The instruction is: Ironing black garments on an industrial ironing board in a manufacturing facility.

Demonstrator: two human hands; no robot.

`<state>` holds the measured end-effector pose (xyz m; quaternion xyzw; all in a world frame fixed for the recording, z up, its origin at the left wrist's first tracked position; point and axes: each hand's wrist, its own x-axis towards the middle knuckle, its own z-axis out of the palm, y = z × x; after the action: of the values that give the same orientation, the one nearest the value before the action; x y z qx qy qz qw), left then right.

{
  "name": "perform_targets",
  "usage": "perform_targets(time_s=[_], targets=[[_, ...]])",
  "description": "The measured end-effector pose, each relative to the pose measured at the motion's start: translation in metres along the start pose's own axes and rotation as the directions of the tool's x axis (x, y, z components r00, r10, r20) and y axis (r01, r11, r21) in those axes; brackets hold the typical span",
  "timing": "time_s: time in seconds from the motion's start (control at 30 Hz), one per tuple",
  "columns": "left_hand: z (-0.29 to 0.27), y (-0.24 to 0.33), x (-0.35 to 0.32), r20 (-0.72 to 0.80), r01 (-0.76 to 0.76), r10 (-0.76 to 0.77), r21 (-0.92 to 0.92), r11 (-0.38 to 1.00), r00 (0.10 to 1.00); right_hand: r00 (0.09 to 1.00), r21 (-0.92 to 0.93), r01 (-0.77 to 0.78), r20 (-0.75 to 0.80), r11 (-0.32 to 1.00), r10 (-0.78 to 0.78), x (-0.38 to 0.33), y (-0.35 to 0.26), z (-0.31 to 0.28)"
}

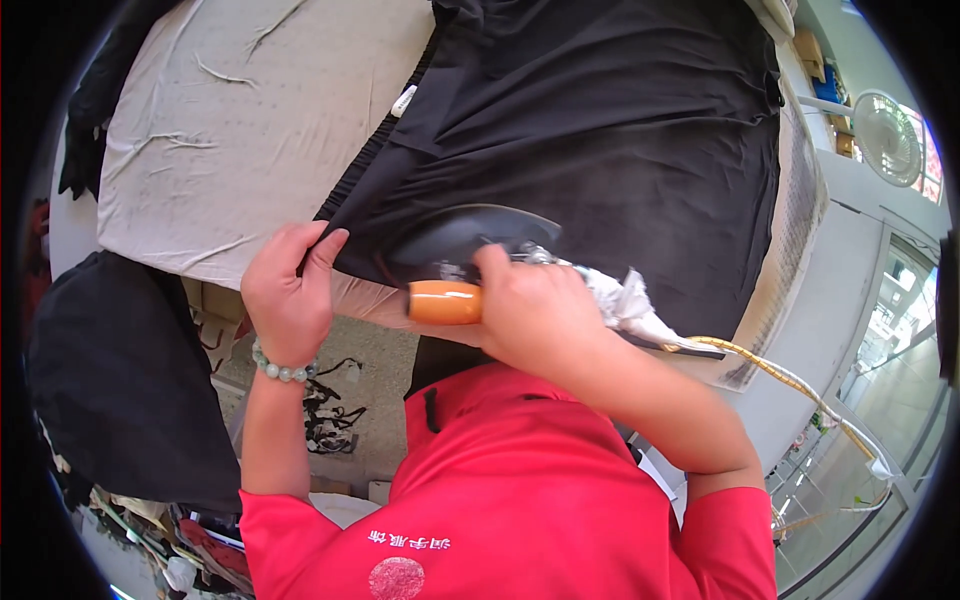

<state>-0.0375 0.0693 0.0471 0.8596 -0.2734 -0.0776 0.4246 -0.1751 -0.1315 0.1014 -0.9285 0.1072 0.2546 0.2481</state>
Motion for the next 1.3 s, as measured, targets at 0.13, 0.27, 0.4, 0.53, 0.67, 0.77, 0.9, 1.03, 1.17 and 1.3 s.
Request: perform_targets(time_s=[0.13, 0.27, 0.4, 0.53, 0.67, 0.77, 0.9, 1.03, 1.17, 1.3], targets=[[-0.007, 0.002, 0.002, 0.011, 0.035, -0.034, -0.054, 0.998, 0.999, 0.997, 0.047, -0.073, -0.033, 0.996, 0.074, -0.008, 0.010, -0.001], [-0.007, 0.010, 0.003, 0.048, 0.074, -0.068, -0.129, 0.989, 0.997, 0.995, 0.122, 0.011, -0.100, 0.992, 0.002, 0.000, -0.003, 0.001], [-0.014, 0.012, 0.000, 0.057, 0.180, -0.171, -0.295, 0.938, 0.984, 1.000, 0.052, -0.003, 0.011, 0.999, 0.002, -0.015, 0.017, -0.016], [-0.016, 0.004, -0.007, 0.058, 0.212, -0.204, -0.300, 0.930, 0.977, 0.916, -0.033, -0.381, 0.121, 0.924, 0.382, -0.082, 0.092, -0.032], [-0.015, 0.004, -0.010, 0.084, 0.343, -0.332, -0.212, 0.915, 0.939, 0.721, 0.069, -0.673, -0.164, 0.737, 0.674, -0.176, 0.208, -0.038], [0.007, 0.042, -0.012, -0.120, 0.206, -0.201, 0.035, 0.978, 0.972, 0.611, 0.201, -0.724, -0.259, 0.660, 0.748, -0.247, 0.337, -0.028], [0.064, 0.060, -0.046, -0.047, 0.368, -0.367, 0.032, 0.929, 0.929, 0.338, 0.407, -0.807, -0.276, 0.428, 0.900, -0.349, 0.490, -0.011], [0.125, 0.082, -0.045, 0.160, 0.785, -0.769, -0.168, 0.596, 0.619, 0.388, 0.338, -0.761, -0.447, 0.554, 0.806, -0.435, 0.626, 0.030], [0.091, 0.042, -0.037, 0.091, 0.800, -0.804, 0.083, 0.594, 0.587, 0.363, 0.006, -0.688, -0.863, 0.726, 0.351, -0.376, 0.527, 0.031], [0.096, 0.000, -0.033, 0.047, 0.739, -0.743, 0.084, 0.669, 0.667, 0.300, 0.596, -0.617, -0.426, 0.514, 0.854, -0.372, 0.463, 0.077]])
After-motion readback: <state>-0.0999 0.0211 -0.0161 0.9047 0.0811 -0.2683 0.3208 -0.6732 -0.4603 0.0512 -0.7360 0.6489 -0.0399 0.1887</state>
